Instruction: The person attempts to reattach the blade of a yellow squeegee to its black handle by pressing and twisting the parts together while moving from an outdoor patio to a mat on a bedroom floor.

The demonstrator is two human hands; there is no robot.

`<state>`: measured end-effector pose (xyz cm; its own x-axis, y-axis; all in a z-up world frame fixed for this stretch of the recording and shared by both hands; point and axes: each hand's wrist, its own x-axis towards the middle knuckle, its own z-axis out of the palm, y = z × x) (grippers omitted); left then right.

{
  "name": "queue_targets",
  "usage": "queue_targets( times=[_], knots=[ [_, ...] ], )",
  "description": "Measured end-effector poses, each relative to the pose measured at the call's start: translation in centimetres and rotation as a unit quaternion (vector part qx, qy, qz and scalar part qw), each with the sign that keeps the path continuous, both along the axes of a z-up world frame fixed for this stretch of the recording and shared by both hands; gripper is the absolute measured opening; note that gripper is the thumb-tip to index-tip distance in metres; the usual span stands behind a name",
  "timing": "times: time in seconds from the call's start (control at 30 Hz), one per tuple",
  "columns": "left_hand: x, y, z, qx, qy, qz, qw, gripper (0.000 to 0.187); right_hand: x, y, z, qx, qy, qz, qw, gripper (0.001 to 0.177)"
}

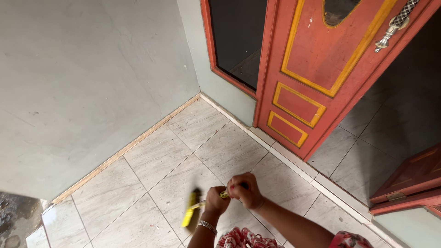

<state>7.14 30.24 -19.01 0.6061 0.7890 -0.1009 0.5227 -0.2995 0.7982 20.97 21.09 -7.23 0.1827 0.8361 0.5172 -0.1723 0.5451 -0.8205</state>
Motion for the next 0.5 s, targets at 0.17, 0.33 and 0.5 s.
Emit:
queue_targets(
  times=[0.17,0.33,0.5],
  knots=[
    [3.8,0.5,5.4,0.085,0.008,-0.001,0.996,0.019,5.2,0.4,3.6,-0.057,0.086,0.006,0.995,0.027],
    [9.9,-1.6,10.1,0.022,-0.093,-0.043,0.995,0.017,8.9,-1.6,12.6,-0.068,0.084,-0.045,0.993,0.032],
    [15.1,-3.3,6.5,0.021,-0.241,-0.191,0.951,0.022,7.7,-1.8,15.7,-0.128,-0.043,-0.174,0.975,0.026]
  ],
)
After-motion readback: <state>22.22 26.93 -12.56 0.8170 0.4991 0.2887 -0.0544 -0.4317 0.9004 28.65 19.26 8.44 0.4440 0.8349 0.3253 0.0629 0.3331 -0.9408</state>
